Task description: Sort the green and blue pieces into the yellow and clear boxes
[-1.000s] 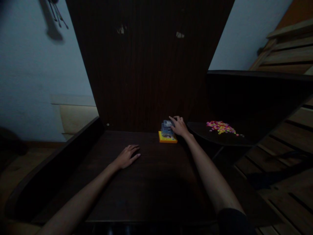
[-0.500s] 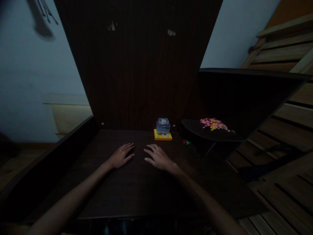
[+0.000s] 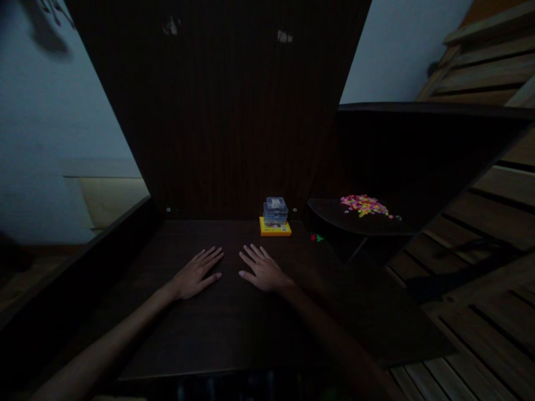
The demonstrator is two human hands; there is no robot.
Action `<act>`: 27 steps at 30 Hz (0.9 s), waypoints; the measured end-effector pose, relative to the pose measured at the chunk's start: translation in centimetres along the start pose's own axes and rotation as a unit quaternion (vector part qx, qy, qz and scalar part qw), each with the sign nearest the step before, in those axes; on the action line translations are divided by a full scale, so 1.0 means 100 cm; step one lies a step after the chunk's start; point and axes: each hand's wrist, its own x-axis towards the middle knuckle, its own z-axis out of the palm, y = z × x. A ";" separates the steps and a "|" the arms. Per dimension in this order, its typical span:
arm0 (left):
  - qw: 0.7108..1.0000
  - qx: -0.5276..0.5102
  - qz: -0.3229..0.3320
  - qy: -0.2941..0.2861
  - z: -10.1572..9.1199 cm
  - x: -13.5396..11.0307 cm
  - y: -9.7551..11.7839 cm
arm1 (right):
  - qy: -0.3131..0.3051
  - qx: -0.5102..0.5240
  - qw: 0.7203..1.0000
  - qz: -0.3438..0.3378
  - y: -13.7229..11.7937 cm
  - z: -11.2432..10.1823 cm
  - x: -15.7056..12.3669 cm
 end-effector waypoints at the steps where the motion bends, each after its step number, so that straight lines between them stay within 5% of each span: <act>1: 1.000 0.002 0.001 0.001 0.000 -0.001 0.000 | 0.000 0.002 1.000 0.000 0.000 0.000 0.000; 27: 1.000 0.013 -0.002 0.004 0.005 0.005 -0.002 | -0.009 -0.008 1.000 0.007 -0.001 0.000 0.001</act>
